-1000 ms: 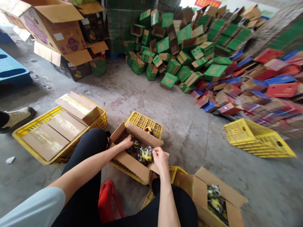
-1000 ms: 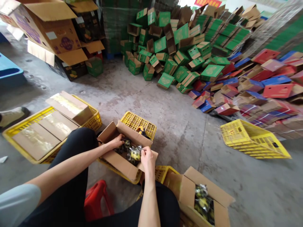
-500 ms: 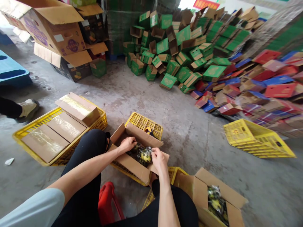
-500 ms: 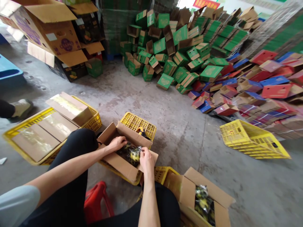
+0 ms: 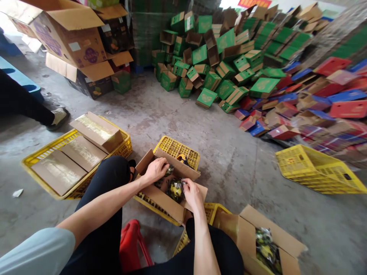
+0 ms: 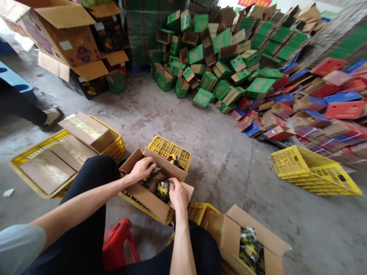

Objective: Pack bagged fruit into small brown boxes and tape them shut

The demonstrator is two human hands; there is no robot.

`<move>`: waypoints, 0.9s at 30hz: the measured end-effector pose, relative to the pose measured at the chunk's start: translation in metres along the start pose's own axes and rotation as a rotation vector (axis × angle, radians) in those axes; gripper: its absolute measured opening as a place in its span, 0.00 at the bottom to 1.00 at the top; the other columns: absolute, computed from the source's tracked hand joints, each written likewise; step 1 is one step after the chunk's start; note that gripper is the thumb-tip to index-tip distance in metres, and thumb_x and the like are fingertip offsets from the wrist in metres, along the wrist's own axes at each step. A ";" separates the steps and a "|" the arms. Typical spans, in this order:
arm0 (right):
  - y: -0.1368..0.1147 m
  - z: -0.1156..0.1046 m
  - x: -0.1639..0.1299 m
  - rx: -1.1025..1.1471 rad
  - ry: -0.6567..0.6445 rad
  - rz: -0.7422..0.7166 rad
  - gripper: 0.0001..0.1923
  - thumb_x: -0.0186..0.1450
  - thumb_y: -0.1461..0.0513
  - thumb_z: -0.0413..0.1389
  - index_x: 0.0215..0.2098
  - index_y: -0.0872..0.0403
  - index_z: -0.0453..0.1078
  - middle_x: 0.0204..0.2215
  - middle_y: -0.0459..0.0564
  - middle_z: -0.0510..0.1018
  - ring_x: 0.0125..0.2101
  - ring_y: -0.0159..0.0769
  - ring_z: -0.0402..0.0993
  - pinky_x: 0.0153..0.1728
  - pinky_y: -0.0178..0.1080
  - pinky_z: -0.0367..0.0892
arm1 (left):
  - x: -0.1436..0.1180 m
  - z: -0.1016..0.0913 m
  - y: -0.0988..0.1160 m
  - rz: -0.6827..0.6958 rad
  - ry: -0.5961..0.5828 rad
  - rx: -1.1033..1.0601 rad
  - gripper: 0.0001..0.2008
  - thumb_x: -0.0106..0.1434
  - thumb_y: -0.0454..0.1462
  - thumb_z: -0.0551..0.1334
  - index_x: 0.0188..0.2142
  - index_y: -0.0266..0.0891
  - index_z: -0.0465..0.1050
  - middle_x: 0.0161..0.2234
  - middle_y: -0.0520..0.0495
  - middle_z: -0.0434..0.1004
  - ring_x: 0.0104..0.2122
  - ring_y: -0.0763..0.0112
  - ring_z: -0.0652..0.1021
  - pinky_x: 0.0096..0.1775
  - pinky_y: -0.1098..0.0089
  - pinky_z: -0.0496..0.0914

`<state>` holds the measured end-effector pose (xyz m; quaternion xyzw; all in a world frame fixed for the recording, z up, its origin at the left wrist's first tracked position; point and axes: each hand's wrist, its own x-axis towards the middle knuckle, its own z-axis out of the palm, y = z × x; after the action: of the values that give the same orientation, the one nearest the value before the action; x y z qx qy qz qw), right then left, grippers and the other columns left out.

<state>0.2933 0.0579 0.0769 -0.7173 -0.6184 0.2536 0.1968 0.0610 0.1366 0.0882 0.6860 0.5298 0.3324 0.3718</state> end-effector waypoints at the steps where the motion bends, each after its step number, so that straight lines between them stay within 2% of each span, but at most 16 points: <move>1: -0.002 0.002 0.000 0.017 0.002 -0.011 0.17 0.67 0.62 0.50 0.45 0.48 0.79 0.39 0.52 0.85 0.44 0.46 0.82 0.49 0.46 0.73 | 0.000 -0.002 0.003 -0.012 0.005 -0.076 0.08 0.69 0.40 0.61 0.33 0.42 0.72 0.34 0.47 0.76 0.38 0.63 0.76 0.46 0.67 0.69; 4: -0.009 0.004 0.000 0.076 0.054 -0.085 0.17 0.65 0.61 0.53 0.47 0.51 0.79 0.50 0.59 0.82 0.53 0.50 0.78 0.59 0.51 0.69 | 0.002 -0.005 0.011 -0.098 -0.044 -0.440 0.14 0.68 0.47 0.62 0.33 0.40 0.72 0.31 0.49 0.75 0.33 0.67 0.75 0.39 0.69 0.69; 6: -0.015 0.003 0.000 0.133 0.084 -0.120 0.18 0.63 0.60 0.56 0.49 0.52 0.78 0.54 0.60 0.80 0.57 0.52 0.75 0.63 0.54 0.65 | 0.004 -0.005 0.014 -0.181 -0.087 -0.713 0.19 0.64 0.52 0.66 0.33 0.38 0.71 0.31 0.49 0.75 0.32 0.69 0.74 0.38 0.70 0.70; 8: -0.021 0.000 0.000 0.240 0.043 -0.094 0.18 0.62 0.58 0.57 0.50 0.51 0.78 0.53 0.58 0.82 0.56 0.51 0.76 0.62 0.55 0.66 | 0.004 -0.002 0.015 -0.263 -0.107 -0.898 0.23 0.59 0.55 0.71 0.32 0.38 0.70 0.31 0.49 0.74 0.32 0.70 0.75 0.38 0.71 0.71; 11: -0.032 -0.007 -0.002 0.555 -0.084 -0.012 0.21 0.63 0.55 0.60 0.54 0.50 0.76 0.50 0.54 0.84 0.52 0.48 0.79 0.58 0.51 0.71 | 0.003 0.001 0.015 -0.350 -0.117 -1.029 0.26 0.54 0.56 0.75 0.33 0.38 0.71 0.31 0.50 0.74 0.33 0.71 0.76 0.40 0.70 0.73; 14: -0.039 -0.011 -0.004 0.861 -0.118 0.062 0.26 0.62 0.50 0.64 0.57 0.48 0.75 0.52 0.53 0.83 0.52 0.47 0.80 0.55 0.47 0.74 | 0.002 0.003 0.014 -0.383 -0.138 -1.100 0.26 0.53 0.55 0.76 0.34 0.37 0.72 0.31 0.50 0.73 0.33 0.71 0.76 0.42 0.67 0.76; 16: -0.040 -0.014 -0.005 0.946 -0.079 0.131 0.27 0.61 0.46 0.66 0.55 0.48 0.76 0.51 0.52 0.84 0.49 0.47 0.82 0.51 0.45 0.77 | 0.000 0.004 0.012 -0.383 -0.164 -1.105 0.25 0.53 0.54 0.77 0.34 0.37 0.72 0.32 0.50 0.73 0.34 0.70 0.77 0.43 0.66 0.77; 19: -0.038 -0.017 -0.006 0.953 -0.003 0.201 0.26 0.59 0.44 0.69 0.49 0.49 0.80 0.46 0.51 0.86 0.44 0.48 0.83 0.45 0.44 0.79 | -0.003 0.007 0.010 -0.377 -0.187 -1.064 0.24 0.53 0.52 0.78 0.36 0.37 0.75 0.36 0.48 0.76 0.37 0.69 0.78 0.43 0.67 0.77; 22: -0.034 -0.019 -0.008 0.920 0.026 0.213 0.27 0.56 0.44 0.71 0.47 0.49 0.82 0.43 0.51 0.87 0.42 0.48 0.84 0.43 0.44 0.79 | -0.006 0.008 0.010 -0.347 -0.221 -0.981 0.26 0.55 0.51 0.77 0.47 0.39 0.78 0.43 0.46 0.79 0.41 0.67 0.78 0.42 0.69 0.76; 24: -0.033 -0.019 -0.008 0.912 0.027 0.215 0.27 0.55 0.45 0.72 0.47 0.50 0.82 0.44 0.51 0.87 0.43 0.48 0.84 0.43 0.44 0.79 | -0.007 0.007 0.011 -0.319 -0.261 -0.919 0.29 0.57 0.52 0.76 0.52 0.41 0.79 0.48 0.44 0.79 0.44 0.65 0.79 0.42 0.70 0.75; 27: -0.030 -0.018 -0.008 0.921 0.057 0.216 0.27 0.54 0.46 0.73 0.47 0.50 0.83 0.45 0.51 0.87 0.45 0.48 0.83 0.47 0.45 0.79 | -0.007 0.008 0.010 -0.317 -0.278 -0.860 0.29 0.58 0.54 0.74 0.53 0.40 0.80 0.49 0.43 0.80 0.46 0.63 0.79 0.43 0.69 0.75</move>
<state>0.2795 0.0554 0.1101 -0.6222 -0.3578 0.5006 0.4840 0.0708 0.1271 0.0926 0.4187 0.3876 0.3658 0.7353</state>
